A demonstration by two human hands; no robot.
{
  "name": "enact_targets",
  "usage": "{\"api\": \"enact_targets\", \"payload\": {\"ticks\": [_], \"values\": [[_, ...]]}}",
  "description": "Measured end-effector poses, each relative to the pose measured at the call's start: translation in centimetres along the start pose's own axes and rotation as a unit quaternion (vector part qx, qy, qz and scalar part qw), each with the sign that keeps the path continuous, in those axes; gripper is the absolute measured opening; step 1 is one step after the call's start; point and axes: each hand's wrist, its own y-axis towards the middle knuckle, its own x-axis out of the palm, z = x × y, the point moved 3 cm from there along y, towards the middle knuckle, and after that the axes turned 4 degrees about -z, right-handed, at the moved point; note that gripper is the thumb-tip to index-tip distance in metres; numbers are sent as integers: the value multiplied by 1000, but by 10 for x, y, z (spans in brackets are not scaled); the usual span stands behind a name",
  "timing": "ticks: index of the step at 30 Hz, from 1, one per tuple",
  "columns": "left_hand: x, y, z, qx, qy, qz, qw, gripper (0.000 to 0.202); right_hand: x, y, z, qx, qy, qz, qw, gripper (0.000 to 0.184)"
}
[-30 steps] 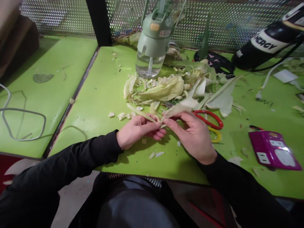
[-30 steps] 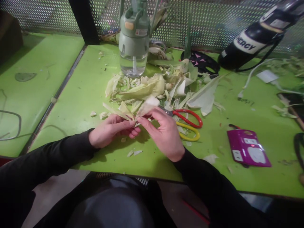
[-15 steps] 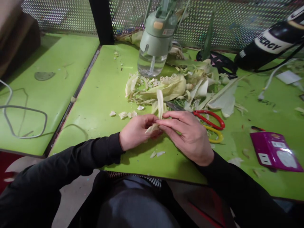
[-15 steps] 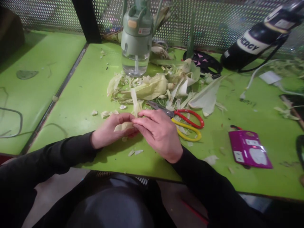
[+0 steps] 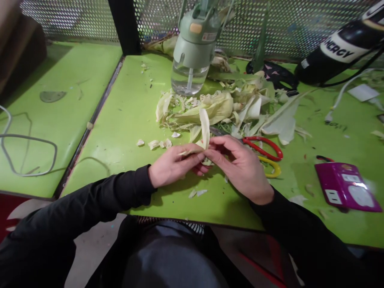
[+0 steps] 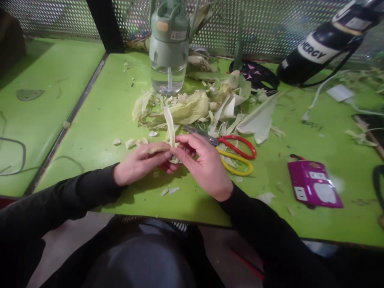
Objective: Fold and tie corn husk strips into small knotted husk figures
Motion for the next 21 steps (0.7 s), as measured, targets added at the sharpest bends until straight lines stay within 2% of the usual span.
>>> {"api": "enact_targets", "payload": {"ticks": [7,10,13,15,18,21], "values": [[3,-3,-3,-135,-23,11,991,22,1,-5,-7,24,79,-6,997,8],[6,-2,-5,-165,-72,28,983,19,1,-9,-10,28,123,15,992,9],[8,-1,-6,-184,-108,33,976,17,3,-11,-10,4,165,1,986,9],[9,-1,-6,-188,-119,26,975,18,4,-11,-10,-9,147,-13,989,16],[10,-1,-6,-186,-140,11,972,18,2,-11,-12,-21,50,-17,998,32],[8,-1,-7,-189,-153,8,970,22,-3,-10,-18,-63,-37,-21,997,33]]}}
